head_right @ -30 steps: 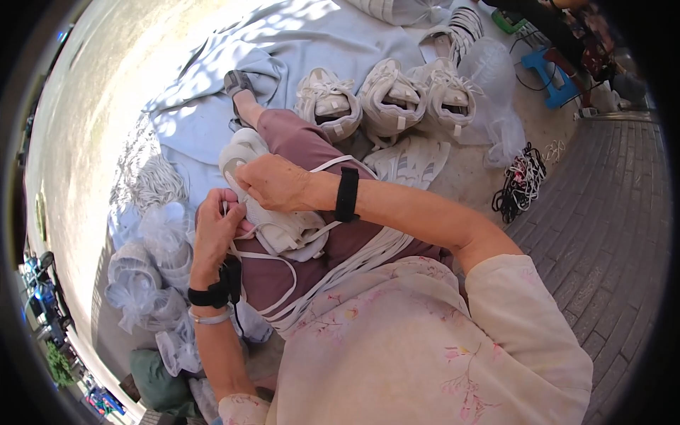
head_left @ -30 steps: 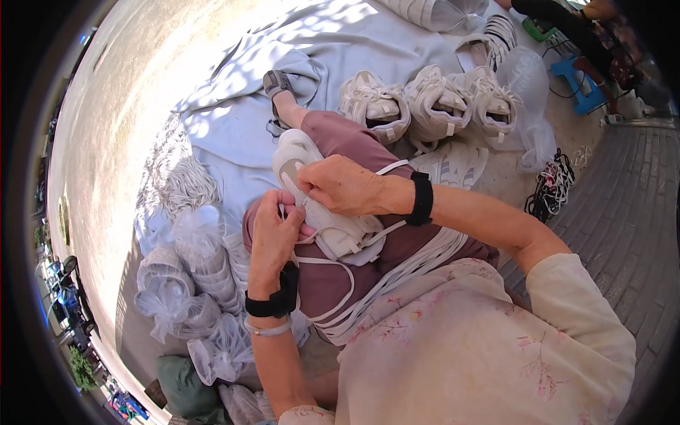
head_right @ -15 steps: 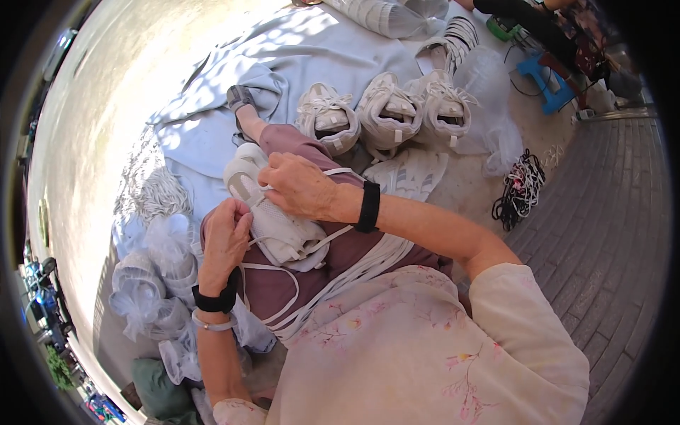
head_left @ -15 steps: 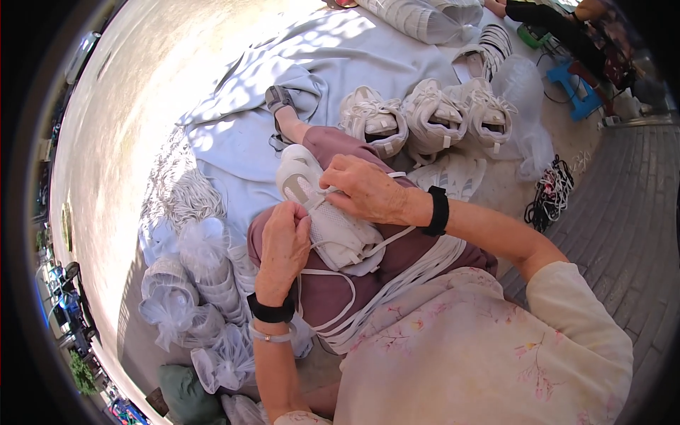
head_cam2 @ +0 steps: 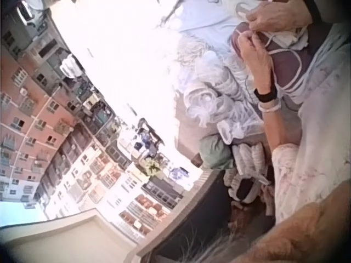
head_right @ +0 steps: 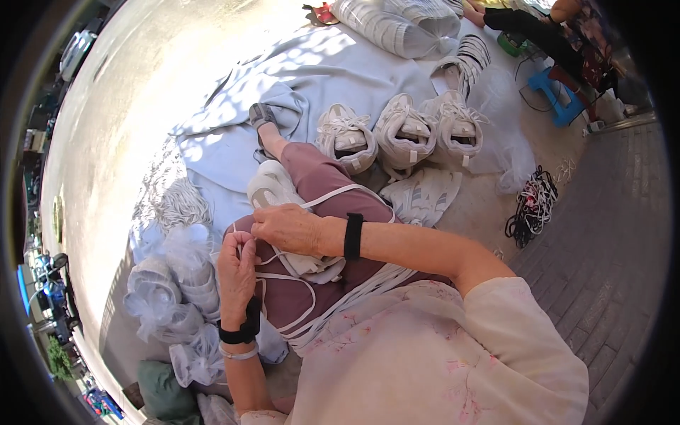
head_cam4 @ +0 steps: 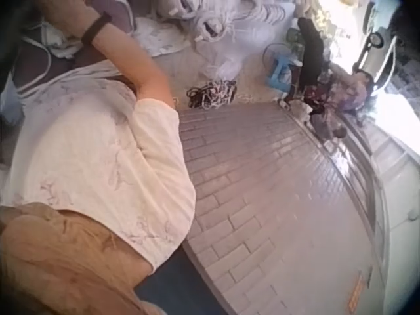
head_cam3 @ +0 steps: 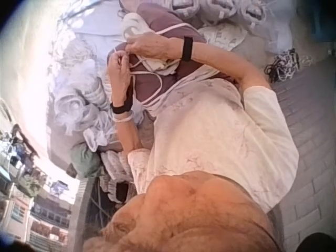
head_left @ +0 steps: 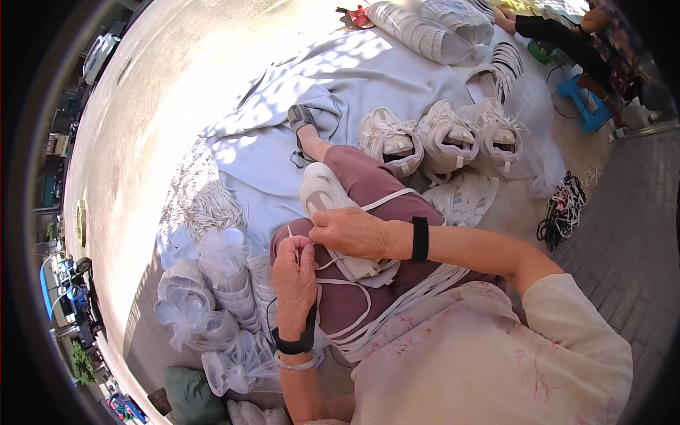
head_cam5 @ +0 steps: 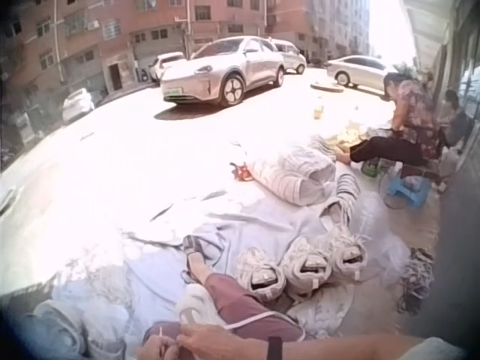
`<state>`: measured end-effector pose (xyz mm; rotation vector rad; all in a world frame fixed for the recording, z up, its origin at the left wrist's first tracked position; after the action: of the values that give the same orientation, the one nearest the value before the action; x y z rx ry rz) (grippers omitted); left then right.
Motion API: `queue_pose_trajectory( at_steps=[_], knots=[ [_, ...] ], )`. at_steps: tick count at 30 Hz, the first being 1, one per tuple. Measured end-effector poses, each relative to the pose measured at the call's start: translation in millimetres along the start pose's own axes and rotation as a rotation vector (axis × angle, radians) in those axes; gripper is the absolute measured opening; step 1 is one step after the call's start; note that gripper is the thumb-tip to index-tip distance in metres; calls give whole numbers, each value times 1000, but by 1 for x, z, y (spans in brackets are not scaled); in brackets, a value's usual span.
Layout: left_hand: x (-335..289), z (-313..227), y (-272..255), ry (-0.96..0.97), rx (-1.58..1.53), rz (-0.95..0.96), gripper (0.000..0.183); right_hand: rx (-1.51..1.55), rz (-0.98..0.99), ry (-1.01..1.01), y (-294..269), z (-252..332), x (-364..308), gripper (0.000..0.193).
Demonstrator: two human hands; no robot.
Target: The recorder is lacing white athletic shoes while sitting outside with others who are performing similar tasks.
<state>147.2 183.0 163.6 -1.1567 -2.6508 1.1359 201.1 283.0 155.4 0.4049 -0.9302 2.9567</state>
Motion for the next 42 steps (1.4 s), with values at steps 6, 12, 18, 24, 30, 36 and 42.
queue_pose_trajectory(
  at_steps=[6, 12, 18, 24, 30, 36, 42],
  knots=[
    [-11, 10, -6, 44, -413, -163, 40, 508, -175, 62, -19, 2, -7, 15],
    [-30, 17, -9, -30, -371, -217, 13, 799, 207, -213, 16, 102, -42, 15],
    [-40, 1, -1, -37, -218, -135, 19, 630, -253, 228, -13, 15, -41, 28],
    [-37, -13, 19, 75, -179, -173, 20, 774, -287, 267, -6, 8, -41, 29],
    [-32, 12, 31, 78, -205, -127, 19, 734, -360, 151, -27, 33, -44, 28],
    [-50, -21, 26, 293, -58, -188, 20, 588, -341, 195, -36, 34, -50, 27],
    [-59, -37, 22, 434, 176, -337, 26, 553, -369, 119, -38, 30, -47, 26]
  ],
)
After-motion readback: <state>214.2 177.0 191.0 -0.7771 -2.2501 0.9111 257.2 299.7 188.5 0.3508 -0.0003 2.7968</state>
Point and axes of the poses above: each hand's wrist, its own x-axis towards the middle knuckle, its own y-axis out of the palm, z = x × y, the point moved 8 cm from there along x, towards the middle knuckle, and after that the axes turned 11 degrees about x, right-handed, at the moved point
